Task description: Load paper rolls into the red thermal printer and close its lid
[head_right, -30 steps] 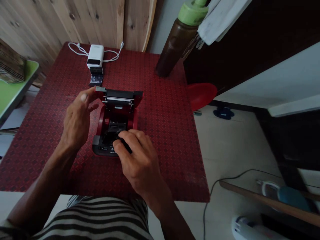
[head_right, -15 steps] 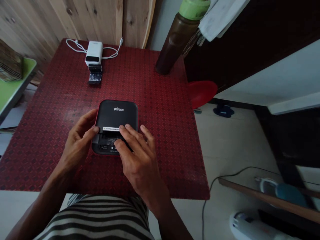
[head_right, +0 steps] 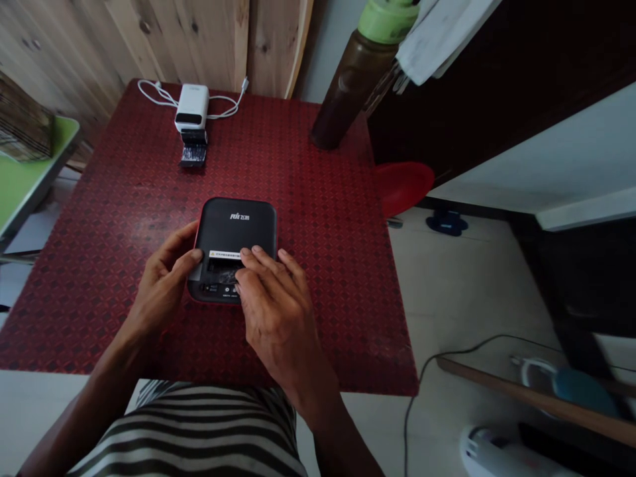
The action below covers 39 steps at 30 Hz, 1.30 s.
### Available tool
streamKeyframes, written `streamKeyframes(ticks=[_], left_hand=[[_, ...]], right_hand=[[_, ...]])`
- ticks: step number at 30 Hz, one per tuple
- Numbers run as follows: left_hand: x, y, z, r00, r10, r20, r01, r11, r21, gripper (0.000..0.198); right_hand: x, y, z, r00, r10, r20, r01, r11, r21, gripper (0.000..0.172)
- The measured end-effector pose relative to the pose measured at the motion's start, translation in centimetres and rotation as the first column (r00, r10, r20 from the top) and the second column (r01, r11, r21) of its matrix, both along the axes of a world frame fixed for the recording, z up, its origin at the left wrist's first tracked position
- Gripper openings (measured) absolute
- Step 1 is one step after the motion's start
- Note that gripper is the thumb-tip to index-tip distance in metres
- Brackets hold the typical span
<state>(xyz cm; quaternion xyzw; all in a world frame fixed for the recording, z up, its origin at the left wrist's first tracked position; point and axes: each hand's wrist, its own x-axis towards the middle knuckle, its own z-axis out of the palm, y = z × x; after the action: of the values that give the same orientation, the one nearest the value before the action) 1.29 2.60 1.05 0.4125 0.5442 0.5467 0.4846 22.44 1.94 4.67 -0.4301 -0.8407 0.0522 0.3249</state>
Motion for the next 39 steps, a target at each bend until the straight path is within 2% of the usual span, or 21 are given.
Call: streamKeyframes(ticks=[4, 10, 14, 19, 30, 35, 39], left_hand=[[0.1, -1.6, 0.2, 0.999, 0.008, 0.042, -0.007, 1.0, -0.026, 0.054], [0.2, -2.5, 0.1, 0.992, 0.017, 0.127, -0.007, 0.997, -0.076, 0.052], [0.4, -2.4, -0.2, 0.988, 0.04, 0.151, -0.026, 0.995, -0.091, 0.047], [0.6, -2.7, -0.2, 0.991, 0.06, 0.122, -0.048, 0.994, -0.099, 0.047], [1.7, -2.5, 1.0, 0.986, 0.127, 0.106, -0.109, 0.982, -0.156, 0.047], [2.0, -2.4, 1.0, 0.982, 0.153, 0.113, -0.134, 0.978, -0.16, 0.046], [2.0, -2.3, 1.0, 0.986, 0.13, 0.108, -0.115, 0.983, -0.141, 0.049]], right_hand=[[0.3, -0.9, -0.3, 0.999, -0.019, -0.031, 0.02, 0.999, 0.025, 0.019], [1.5, -3.5, -1.7, 0.962, -0.159, -0.22, 0.162, 0.987, -0.006, 0.056], [1.8, -4.3, -3.4, 0.942, -0.26, -0.214, 0.244, 0.965, -0.099, 0.074], [1.5, -4.3, -4.2, 0.924, -0.318, -0.213, 0.287, 0.944, -0.163, 0.067], [1.4, -4.1, -4.0, 0.9, -0.348, -0.264, 0.309, 0.934, -0.178, 0.063], [1.1, -4.1, -3.7, 0.896, -0.354, -0.268, 0.314, 0.932, -0.181, 0.061], [0.9, -4.2, -4.0, 0.892, -0.361, -0.273, 0.319, 0.929, -0.187, 0.056]])
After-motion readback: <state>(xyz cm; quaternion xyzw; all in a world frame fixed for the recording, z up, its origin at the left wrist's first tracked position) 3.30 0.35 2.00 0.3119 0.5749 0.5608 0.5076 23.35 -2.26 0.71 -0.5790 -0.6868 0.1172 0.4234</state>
